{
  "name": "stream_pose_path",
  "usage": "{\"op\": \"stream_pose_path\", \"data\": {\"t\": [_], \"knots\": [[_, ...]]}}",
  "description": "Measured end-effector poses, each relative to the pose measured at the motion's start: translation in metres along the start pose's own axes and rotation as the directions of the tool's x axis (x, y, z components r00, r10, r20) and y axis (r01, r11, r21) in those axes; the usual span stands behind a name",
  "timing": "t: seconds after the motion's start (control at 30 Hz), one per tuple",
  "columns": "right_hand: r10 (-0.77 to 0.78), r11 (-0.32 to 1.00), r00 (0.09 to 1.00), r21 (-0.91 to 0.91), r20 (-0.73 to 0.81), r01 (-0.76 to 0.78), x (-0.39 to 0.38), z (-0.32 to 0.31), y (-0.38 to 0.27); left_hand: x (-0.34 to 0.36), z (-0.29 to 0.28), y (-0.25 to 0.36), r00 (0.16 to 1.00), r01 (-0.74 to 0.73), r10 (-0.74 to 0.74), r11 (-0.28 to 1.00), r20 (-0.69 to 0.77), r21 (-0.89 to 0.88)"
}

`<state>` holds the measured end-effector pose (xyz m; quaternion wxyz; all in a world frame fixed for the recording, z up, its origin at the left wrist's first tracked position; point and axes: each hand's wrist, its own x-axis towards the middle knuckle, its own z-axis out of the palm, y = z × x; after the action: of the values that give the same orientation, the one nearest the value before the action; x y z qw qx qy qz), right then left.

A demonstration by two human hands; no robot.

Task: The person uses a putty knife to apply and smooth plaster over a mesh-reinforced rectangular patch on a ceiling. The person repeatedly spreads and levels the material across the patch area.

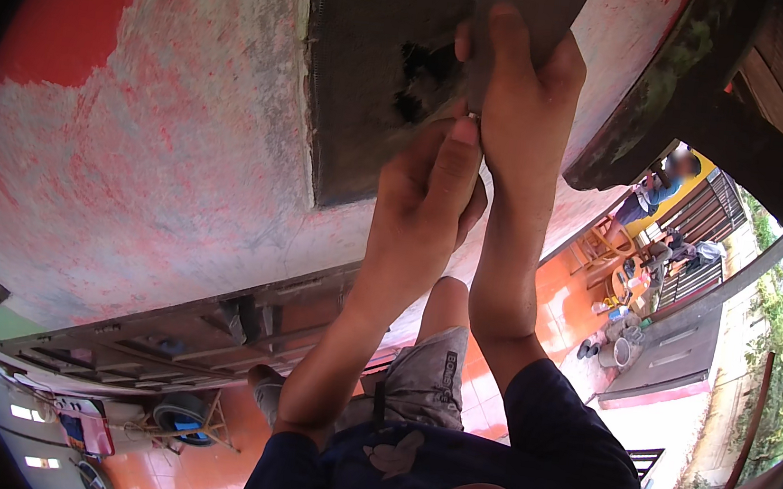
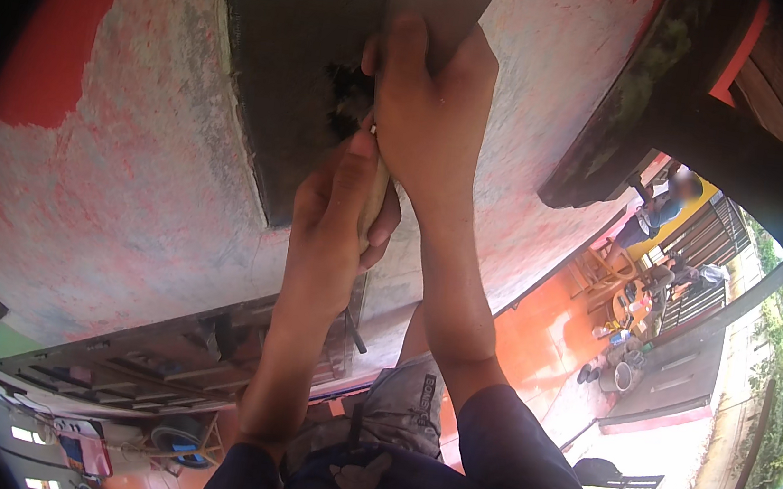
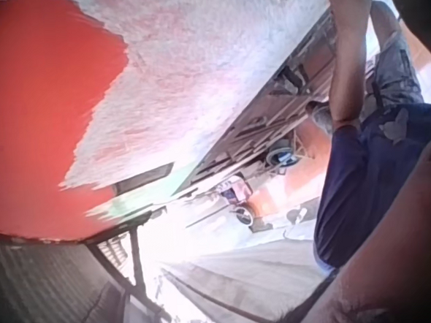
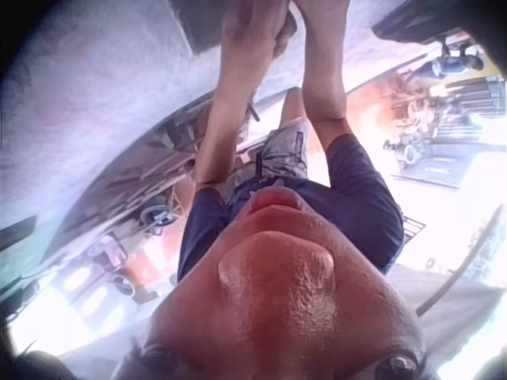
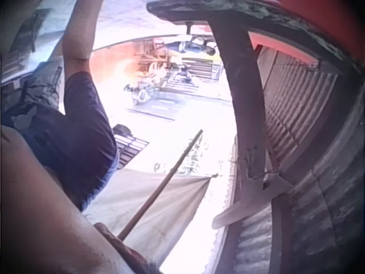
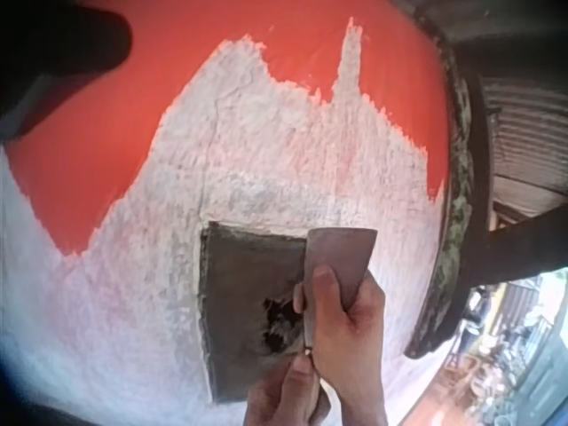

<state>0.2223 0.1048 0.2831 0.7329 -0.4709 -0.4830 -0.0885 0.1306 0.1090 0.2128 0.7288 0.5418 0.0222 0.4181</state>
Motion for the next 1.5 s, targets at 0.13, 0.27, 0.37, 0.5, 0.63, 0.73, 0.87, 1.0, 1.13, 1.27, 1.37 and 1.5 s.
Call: {"op": "stream_pose_path", "data": {"t": [0.13,0.27,0.37,0.5,0.63,0.73,0.87,1.0,1.13,1.27,1.37,1.5], "knots": [[0.043,0.998,0.999,0.054,0.0,-0.043,-0.005,0.009,-0.005,-0.005,-0.003,0.006,0.999,-0.001,0.002,1.0,-0.032,0.028],[0.029,0.995,1.0,0.095,0.0,-0.029,-0.007,0.015,-0.006,-0.008,-0.008,0.009,0.999,-0.012,0.015,0.998,-0.046,0.065],[0.026,0.988,0.998,0.152,0.054,-0.034,-0.008,0.019,-0.005,-0.01,-0.012,0.011,0.998,-0.02,0.022,0.999,-0.054,0.04],[-0.003,0.977,0.999,0.214,0.045,-0.006,-0.009,0.02,-0.004,-0.012,-0.014,0.014,0.994,-0.032,0.031,0.999,-0.103,-0.011],[0.09,0.963,0.992,0.248,0.086,-0.109,-0.009,0.02,-0.006,-0.012,-0.01,0.012,0.992,-0.043,0.042,0.999,-0.121,-0.001],[0.041,0.923,0.981,0.369,0.189,-0.11,-0.01,0.025,-0.009,-0.018,-0.01,0.01,0.988,-0.072,0.077,0.996,-0.137,0.047],[-0.169,0.889,0.946,0.457,0.276,0.026,-0.021,0.046,-0.012,-0.045,-0.027,0.017,0.977,-0.089,0.111,0.988,-0.182,0.124],[-0.073,0.836,0.79,0.469,0.609,-0.285,-0.068,0.031,0.003,-0.098,-0.057,0.007,0.989,-0.069,0.099,0.964,-0.106,0.258],[0.226,0.672,0.579,0.305,0.783,-0.675,-0.166,0.001,0.056,-0.16,-0.1,-0.049,0.989,0.101,-0.085,0.986,-0.118,0.135],[0.604,0.58,0.49,0.075,0.628,-0.811,-0.305,-0.046,0.118,-0.263,-0.125,-0.125,0.824,0.512,-0.453,0.853,-0.339,0.104],[0.842,0.353,0.159,-0.303,0.515,-0.885,-0.408,-0.106,0.133,-0.338,-0.137,-0.179,0.685,0.728,-0.615,0.571,-0.391,0.379],[0.967,0.048,0.012,-0.137,0.253,-0.989,-0.486,-0.144,0.125,-0.372,-0.144,-0.226,0.914,0.35,-0.383,0.573,-0.135,0.741]]}}
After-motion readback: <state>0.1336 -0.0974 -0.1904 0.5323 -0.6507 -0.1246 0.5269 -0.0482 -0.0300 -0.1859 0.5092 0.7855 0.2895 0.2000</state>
